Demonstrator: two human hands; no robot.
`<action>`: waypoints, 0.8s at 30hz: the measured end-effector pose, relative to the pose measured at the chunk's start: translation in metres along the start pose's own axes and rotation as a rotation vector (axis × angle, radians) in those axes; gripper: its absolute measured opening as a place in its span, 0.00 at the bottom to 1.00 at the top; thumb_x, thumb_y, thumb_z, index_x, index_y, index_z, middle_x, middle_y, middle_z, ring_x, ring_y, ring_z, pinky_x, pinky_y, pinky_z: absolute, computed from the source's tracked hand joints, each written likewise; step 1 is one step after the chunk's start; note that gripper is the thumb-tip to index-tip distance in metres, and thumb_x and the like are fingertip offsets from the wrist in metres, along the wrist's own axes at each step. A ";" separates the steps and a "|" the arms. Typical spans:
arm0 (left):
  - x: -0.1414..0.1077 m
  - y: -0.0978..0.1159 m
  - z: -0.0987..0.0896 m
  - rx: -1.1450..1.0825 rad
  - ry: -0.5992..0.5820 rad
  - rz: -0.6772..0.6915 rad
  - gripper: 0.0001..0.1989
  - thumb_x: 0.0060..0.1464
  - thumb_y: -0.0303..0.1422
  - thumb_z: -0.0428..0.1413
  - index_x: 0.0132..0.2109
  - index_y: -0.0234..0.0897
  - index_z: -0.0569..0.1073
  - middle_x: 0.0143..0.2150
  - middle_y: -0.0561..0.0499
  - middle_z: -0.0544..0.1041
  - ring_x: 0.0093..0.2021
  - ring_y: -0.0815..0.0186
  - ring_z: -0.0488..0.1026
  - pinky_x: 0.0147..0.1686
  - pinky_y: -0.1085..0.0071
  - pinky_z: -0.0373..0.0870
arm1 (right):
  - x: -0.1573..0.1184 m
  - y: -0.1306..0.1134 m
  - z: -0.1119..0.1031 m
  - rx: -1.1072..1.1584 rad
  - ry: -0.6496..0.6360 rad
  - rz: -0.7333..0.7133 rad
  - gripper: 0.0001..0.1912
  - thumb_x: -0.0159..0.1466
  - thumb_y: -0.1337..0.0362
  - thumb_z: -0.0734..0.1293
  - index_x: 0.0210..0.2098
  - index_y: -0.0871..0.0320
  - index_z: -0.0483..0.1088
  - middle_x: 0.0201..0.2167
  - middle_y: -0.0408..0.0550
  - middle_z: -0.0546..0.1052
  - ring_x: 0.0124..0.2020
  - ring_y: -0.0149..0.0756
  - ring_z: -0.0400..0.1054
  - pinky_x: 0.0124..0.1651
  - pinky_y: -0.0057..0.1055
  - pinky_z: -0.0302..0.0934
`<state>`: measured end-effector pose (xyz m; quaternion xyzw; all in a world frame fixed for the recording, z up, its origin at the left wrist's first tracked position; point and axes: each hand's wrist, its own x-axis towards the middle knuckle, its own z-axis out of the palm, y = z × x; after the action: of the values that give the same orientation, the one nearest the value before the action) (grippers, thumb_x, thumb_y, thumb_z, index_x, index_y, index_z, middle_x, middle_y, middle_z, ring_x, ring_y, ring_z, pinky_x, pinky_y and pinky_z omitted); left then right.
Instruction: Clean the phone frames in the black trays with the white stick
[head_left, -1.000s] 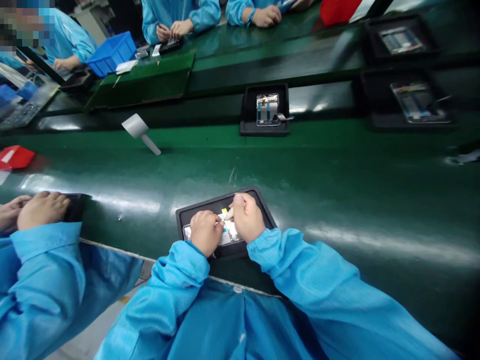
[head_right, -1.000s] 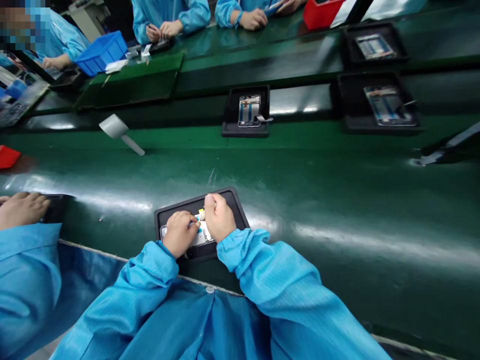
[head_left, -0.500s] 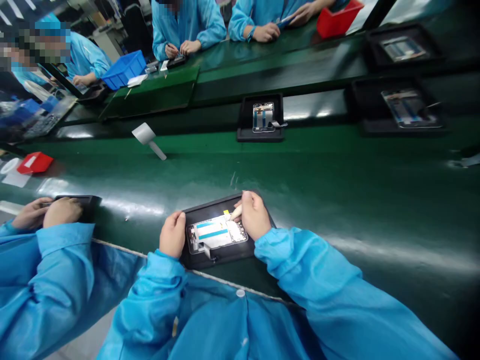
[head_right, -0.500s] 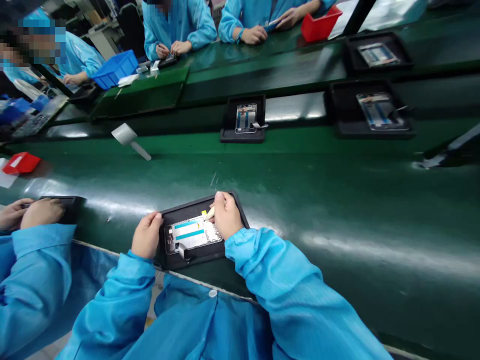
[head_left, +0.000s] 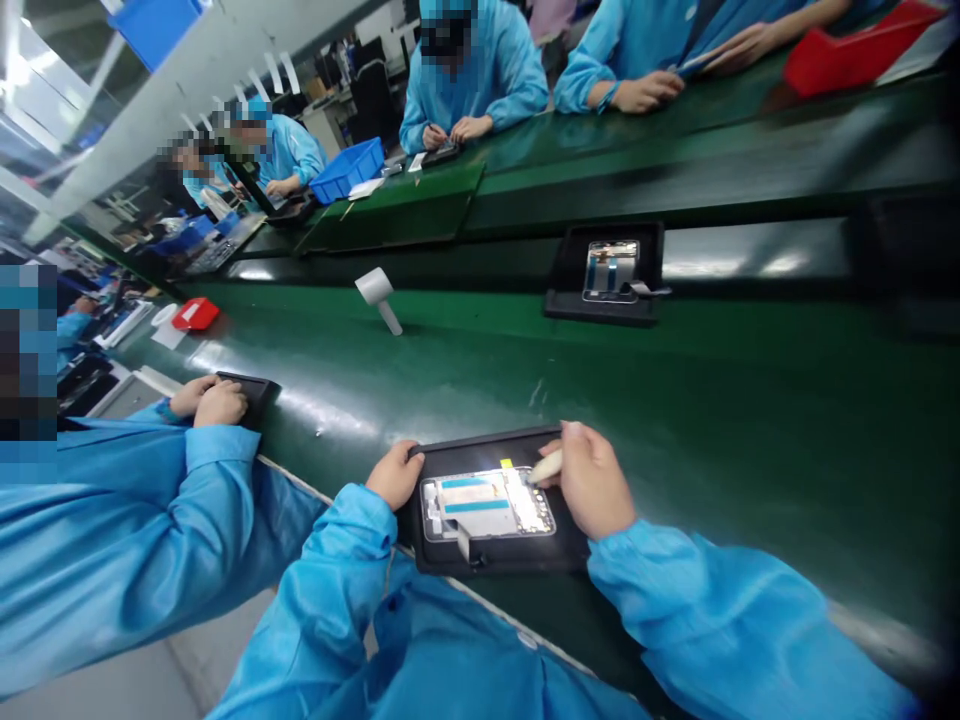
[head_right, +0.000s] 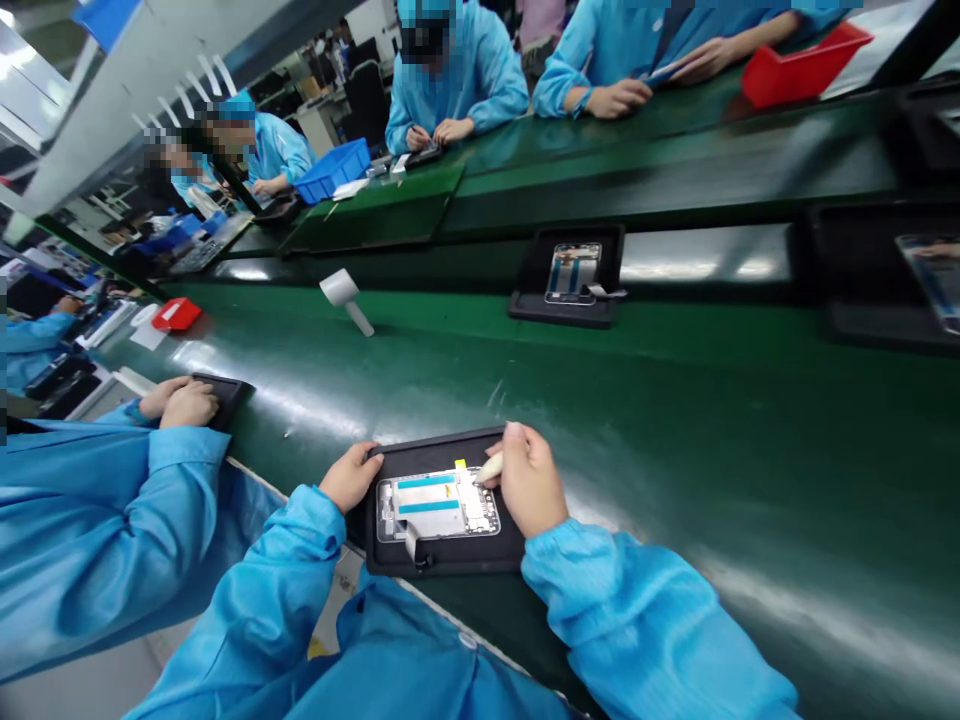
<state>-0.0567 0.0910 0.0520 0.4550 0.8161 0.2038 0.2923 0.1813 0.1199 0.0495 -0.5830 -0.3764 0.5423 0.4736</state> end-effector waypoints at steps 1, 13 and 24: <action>0.000 -0.010 -0.007 -0.018 0.044 -0.043 0.10 0.45 0.31 0.55 0.39 0.38 0.72 0.39 0.50 0.75 0.43 0.64 0.70 0.46 0.69 0.64 | 0.002 -0.001 -0.004 0.026 0.042 -0.004 0.25 0.54 0.40 0.56 0.30 0.58 0.62 0.14 0.40 0.69 0.12 0.31 0.62 0.16 0.28 0.59; 0.050 -0.061 -0.058 -0.271 0.492 -0.385 0.19 0.57 0.35 0.41 0.56 0.38 0.55 0.32 0.51 0.70 0.27 0.73 0.71 0.28 0.73 0.72 | 0.023 0.011 -0.038 -0.044 0.208 0.117 0.22 0.54 0.42 0.57 0.27 0.57 0.62 0.16 0.42 0.69 0.14 0.32 0.63 0.19 0.29 0.59; 0.039 -0.012 0.012 0.466 0.347 0.247 0.19 0.53 0.37 0.44 0.44 0.31 0.72 0.46 0.37 0.71 0.48 0.51 0.66 0.50 0.53 0.59 | 0.105 -0.030 -0.048 -0.502 0.139 -0.048 0.19 0.58 0.53 0.55 0.42 0.57 0.66 0.30 0.53 0.74 0.32 0.43 0.69 0.33 0.38 0.62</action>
<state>-0.0727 0.1200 0.0249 0.5640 0.8170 0.1199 0.0095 0.2446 0.2207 0.0473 -0.7090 -0.4795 0.3790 0.3518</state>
